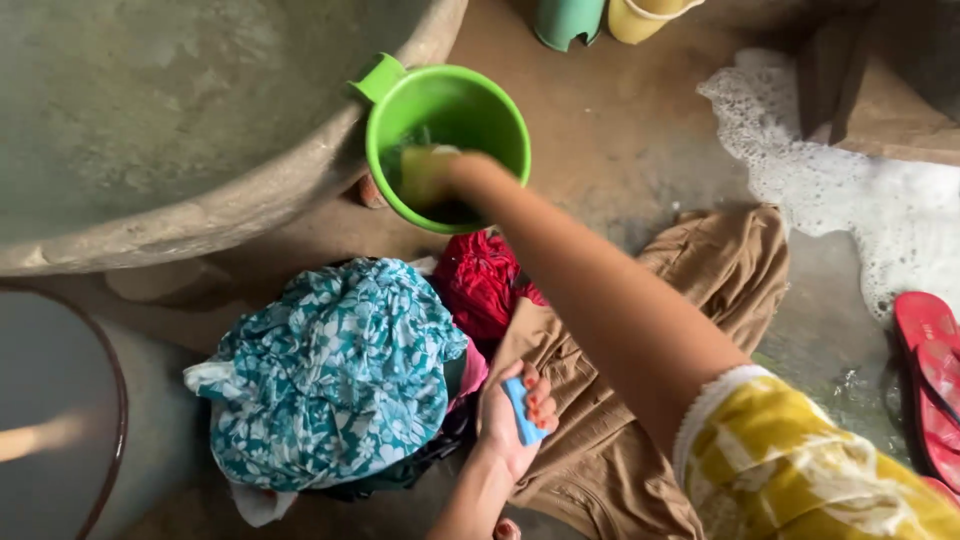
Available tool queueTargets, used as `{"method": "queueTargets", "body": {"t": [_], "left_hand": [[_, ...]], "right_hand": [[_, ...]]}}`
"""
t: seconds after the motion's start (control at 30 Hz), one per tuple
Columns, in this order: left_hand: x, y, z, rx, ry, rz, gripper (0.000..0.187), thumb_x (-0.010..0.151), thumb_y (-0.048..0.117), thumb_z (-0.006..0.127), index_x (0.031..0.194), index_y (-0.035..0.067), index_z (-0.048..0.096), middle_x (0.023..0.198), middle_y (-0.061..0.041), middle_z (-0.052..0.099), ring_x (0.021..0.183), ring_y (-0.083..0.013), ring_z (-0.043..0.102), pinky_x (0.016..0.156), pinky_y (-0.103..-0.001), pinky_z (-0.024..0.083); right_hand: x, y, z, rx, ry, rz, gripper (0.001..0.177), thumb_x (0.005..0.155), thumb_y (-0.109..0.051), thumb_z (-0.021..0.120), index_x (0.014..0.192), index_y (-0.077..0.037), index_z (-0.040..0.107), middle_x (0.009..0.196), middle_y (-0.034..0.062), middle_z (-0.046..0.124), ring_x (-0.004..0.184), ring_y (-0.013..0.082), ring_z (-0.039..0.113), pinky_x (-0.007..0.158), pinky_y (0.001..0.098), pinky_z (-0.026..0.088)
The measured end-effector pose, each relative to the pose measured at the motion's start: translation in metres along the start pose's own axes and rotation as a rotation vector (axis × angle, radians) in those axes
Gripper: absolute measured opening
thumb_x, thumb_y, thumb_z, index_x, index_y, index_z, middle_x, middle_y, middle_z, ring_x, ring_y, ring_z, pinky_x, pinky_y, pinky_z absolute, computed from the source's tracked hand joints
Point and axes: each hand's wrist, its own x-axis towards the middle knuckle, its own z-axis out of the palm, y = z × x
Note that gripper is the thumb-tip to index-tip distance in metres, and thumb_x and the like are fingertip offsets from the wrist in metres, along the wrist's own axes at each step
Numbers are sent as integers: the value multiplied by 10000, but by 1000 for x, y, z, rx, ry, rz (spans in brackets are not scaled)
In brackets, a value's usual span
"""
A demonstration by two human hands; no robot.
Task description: Washing various pieces of clothing by hand on the floor using a bar of soap and water.
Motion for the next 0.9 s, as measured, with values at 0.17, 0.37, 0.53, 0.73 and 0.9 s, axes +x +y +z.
{"method": "queueTargets", "body": {"t": [0.17, 0.37, 0.53, 0.73, 0.9], "left_hand": [[-2, 14, 24, -90, 17, 125, 420, 1019, 450, 390, 861, 111, 581, 646, -58, 544, 536, -176, 479, 527, -310, 361], [15, -9, 83, -231, 40, 287, 426, 1012, 386, 364, 1243, 146, 629, 1149, -91, 684, 986, -234, 630, 931, -433, 493], [32, -86, 71, 299, -7, 122, 571, 1050, 436, 353, 1476, 82, 495, 1473, -17, 567, 1301, -101, 560, 1111, -287, 420], [37, -102, 59, 192, -16, 106, 685, 1126, 404, 449, 1515, -121, 246, 1269, -404, 155, 1169, -295, 426, 1223, -496, 379], [39, -63, -30, 1994, -357, 497, 801, 1038, 497, 476, 1605, 25, 163, 1700, -128, 176, 1580, -234, 133, 1272, -459, 120]], "right_hand": [[-121, 8, -8, 1044, -485, -201, 336, 1112, -223, 483, 1019, 12, 704, 845, 135, 693, 763, 252, 682, 652, 367, 556], [-274, 17, 122, 270, 13, -72, 460, 1018, -150, 408, 1457, -15, 386, 1428, 228, 583, 1312, 304, 576, 1079, 380, 417], [-307, 91, 216, 283, 989, 347, 464, 1013, -185, 439, 1428, 16, 494, 1474, 215, 555, 1382, 337, 520, 1165, 435, 384], [-321, 97, 204, 353, 814, 235, 649, 1112, -408, 150, 1573, 26, 295, 1627, 294, 302, 1514, 431, 273, 1220, 482, 225], [-341, 220, 252, -264, 662, 570, 624, 948, -384, 455, 1466, -36, 442, 1523, 222, 474, 1438, 371, 407, 1215, 485, 323]]}}
